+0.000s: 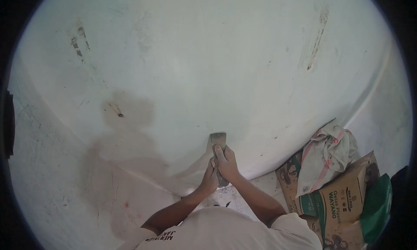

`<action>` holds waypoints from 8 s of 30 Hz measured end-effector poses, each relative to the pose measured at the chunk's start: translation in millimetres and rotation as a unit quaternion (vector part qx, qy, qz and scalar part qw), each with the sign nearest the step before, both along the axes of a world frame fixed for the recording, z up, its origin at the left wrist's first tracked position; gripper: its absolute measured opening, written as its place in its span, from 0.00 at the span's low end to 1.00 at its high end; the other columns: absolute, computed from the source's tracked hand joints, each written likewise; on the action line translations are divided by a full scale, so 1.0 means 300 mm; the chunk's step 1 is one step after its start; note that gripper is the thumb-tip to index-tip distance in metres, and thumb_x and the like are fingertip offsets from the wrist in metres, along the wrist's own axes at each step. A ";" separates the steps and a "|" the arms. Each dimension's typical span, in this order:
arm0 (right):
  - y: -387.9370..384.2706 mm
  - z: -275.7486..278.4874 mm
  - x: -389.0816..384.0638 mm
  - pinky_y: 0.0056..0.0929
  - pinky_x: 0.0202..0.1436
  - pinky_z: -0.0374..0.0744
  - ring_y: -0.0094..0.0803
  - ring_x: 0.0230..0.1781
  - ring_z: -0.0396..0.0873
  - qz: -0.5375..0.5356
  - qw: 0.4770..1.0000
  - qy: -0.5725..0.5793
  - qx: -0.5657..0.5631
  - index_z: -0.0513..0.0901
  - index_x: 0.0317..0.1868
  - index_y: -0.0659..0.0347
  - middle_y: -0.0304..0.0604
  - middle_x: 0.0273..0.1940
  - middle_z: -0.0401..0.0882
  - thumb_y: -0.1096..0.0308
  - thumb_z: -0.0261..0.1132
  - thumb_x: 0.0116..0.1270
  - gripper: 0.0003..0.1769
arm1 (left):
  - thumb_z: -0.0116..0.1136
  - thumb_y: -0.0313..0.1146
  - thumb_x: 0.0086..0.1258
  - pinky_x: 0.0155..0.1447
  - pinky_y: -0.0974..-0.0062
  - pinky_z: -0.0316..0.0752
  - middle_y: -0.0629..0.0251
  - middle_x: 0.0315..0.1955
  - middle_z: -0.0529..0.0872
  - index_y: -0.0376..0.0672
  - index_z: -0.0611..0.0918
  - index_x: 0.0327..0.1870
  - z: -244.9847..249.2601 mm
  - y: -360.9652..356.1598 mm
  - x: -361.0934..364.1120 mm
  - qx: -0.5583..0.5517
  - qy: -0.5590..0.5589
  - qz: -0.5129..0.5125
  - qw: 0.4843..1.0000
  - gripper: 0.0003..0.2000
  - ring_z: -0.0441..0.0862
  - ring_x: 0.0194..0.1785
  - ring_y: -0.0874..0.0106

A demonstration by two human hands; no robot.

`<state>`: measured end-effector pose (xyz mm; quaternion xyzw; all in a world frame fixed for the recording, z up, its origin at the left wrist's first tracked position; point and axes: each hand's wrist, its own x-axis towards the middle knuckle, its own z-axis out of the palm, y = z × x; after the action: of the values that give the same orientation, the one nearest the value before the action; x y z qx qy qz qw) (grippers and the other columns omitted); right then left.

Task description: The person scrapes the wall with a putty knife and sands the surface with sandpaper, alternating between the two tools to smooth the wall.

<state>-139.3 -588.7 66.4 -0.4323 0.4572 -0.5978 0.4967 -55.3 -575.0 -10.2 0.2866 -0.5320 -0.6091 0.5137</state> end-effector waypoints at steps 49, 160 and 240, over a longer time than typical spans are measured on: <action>-0.005 -0.181 -0.017 0.22 0.21 0.67 0.20 0.16 0.68 0.019 1.000 0.024 -0.003 0.71 0.33 0.60 0.34 0.19 0.70 0.58 0.52 0.78 0.17 | 0.36 0.32 0.81 0.52 0.74 0.73 0.58 0.47 0.78 0.38 0.63 0.65 -0.130 0.007 0.020 0.065 -0.101 -0.009 0.993 0.16 0.79 0.48 0.71; -0.065 0.057 -0.020 0.19 0.29 0.71 0.14 0.26 0.70 -0.031 0.997 0.028 -0.071 0.77 0.33 0.62 0.32 0.26 0.76 0.62 0.59 0.75 0.14 | 0.41 0.30 0.79 0.43 0.70 0.74 0.53 0.37 0.82 0.34 0.58 0.70 0.186 0.019 0.022 -0.142 -0.129 0.183 0.964 0.22 0.78 0.35 0.69; -0.100 0.171 -0.057 0.22 0.35 0.72 0.17 0.31 0.71 -0.035 0.985 0.086 -0.148 0.79 0.36 0.65 0.34 0.29 0.78 0.62 0.59 0.74 0.13 | 0.41 0.33 0.78 0.41 0.54 0.75 0.40 0.36 0.83 0.35 0.61 0.64 0.271 -0.064 0.023 -0.190 -0.225 0.141 0.945 0.19 0.83 0.37 0.43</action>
<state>-156.4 -618.8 117.6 -0.5344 0.4191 -0.6370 0.3648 -48.5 -594.3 71.2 0.3854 -0.6937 -0.3373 0.5065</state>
